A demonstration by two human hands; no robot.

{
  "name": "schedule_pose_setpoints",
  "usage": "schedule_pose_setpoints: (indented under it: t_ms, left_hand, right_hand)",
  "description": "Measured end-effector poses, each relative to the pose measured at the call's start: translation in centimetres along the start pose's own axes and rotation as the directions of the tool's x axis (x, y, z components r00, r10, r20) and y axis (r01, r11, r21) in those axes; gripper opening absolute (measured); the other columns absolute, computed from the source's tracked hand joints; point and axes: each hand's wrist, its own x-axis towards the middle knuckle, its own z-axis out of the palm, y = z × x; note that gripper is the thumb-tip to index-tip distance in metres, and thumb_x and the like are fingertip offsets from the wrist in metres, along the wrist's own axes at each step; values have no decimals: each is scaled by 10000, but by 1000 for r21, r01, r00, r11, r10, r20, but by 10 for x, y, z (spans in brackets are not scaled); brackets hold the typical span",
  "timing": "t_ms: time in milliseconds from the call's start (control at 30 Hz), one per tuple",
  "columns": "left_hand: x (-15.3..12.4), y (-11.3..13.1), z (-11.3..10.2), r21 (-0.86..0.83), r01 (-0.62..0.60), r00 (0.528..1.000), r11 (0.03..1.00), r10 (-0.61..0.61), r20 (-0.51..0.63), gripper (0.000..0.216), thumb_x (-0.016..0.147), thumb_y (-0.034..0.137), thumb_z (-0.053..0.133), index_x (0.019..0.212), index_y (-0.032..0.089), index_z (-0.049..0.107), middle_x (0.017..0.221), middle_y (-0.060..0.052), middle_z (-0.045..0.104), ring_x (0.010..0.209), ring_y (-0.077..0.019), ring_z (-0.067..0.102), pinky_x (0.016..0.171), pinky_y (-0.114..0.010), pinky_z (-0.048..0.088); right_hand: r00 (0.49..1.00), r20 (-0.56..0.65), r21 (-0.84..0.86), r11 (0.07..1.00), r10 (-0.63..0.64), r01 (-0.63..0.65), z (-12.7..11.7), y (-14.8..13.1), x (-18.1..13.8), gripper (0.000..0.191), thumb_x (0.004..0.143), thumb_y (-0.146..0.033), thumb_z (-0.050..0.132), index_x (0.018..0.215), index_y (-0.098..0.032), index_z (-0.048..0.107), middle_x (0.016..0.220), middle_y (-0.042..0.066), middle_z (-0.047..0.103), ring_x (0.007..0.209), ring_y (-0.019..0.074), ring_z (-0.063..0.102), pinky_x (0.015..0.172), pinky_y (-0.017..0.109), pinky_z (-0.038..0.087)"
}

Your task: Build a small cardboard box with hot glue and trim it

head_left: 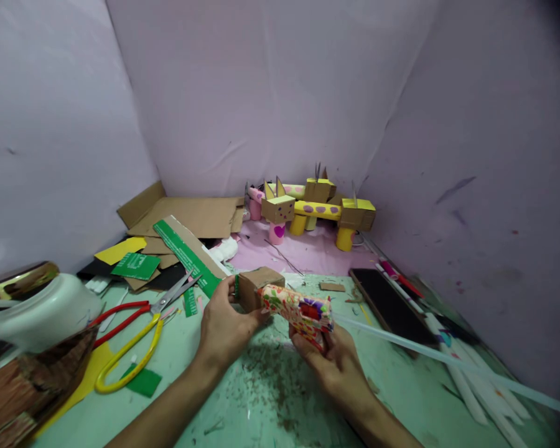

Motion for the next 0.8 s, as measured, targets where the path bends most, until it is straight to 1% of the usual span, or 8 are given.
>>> schedule_pose_setpoints:
  t_ms: [100,167,233,300,500,667,733,800]
  left_hand:
    - [3,-2,-2,-95,9,1000,995,-6,26,715,559,383,806,1160,115,527,1118,-169,680,994,-322,651,897,-480,508]
    - [5,-3,-5,-145,7,999,989,-1,44,689,550,342,794,1145,106,540,1131,-176,676,993,-323,651,888,-475,512]
    - [5,-3,-7,-190,15,997,982,1,83,662,525,287,784,1118,98,559,1121,-181,679,978,-326,651,871,-468,516]
    - [4,-2,-8,-221,44,991,974,-15,133,631,503,237,772,1090,108,577,1092,-166,691,958,-326,654,861,-469,520]
    - [-2,-2,-6,-201,81,967,976,-28,252,651,462,170,741,1089,144,565,1128,-159,678,1063,-358,623,961,-512,463]
    - [-12,-4,-2,-90,45,947,995,-14,321,698,491,210,775,1146,152,543,1205,-168,643,1133,-364,590,1019,-525,409]
    - [-16,-4,0,-19,18,943,1000,-11,334,711,495,235,790,1160,155,554,1196,-162,649,1118,-367,593,1008,-529,413]
    - [-21,-3,3,48,1,947,999,-17,322,726,480,249,801,1163,161,570,1185,-155,655,1106,-372,594,997,-531,420]
  right_hand:
    - [1000,-22,130,991,11,-8,-5,1,5,249,770,-403,644,817,-168,710,668,40,674,606,195,611,583,294,497]
    - [996,-46,208,976,79,-68,-12,1,17,320,751,-454,651,854,-155,698,588,11,625,461,136,506,446,252,409]
    - [981,-74,245,957,180,-157,-18,1,36,347,698,-479,686,804,-149,669,578,-3,607,414,103,441,396,229,341]
    - [963,-94,230,947,252,-225,-21,2,59,316,629,-453,724,700,-157,639,568,-8,602,460,114,482,442,234,385]
    - [959,-57,153,951,279,-268,-2,23,110,299,564,-407,750,673,-135,689,568,20,665,498,153,581,494,260,427]
    - [972,-30,-38,971,235,-236,7,36,118,288,592,-426,748,510,-163,664,451,13,615,497,190,602,494,274,419]
    - [982,-44,-137,973,182,-186,-2,29,116,303,582,-418,777,445,-184,642,433,21,604,590,235,639,552,293,441]
    - [991,-80,-212,969,110,-125,-15,16,108,243,610,-406,779,514,-203,686,578,51,692,784,275,666,678,322,474]
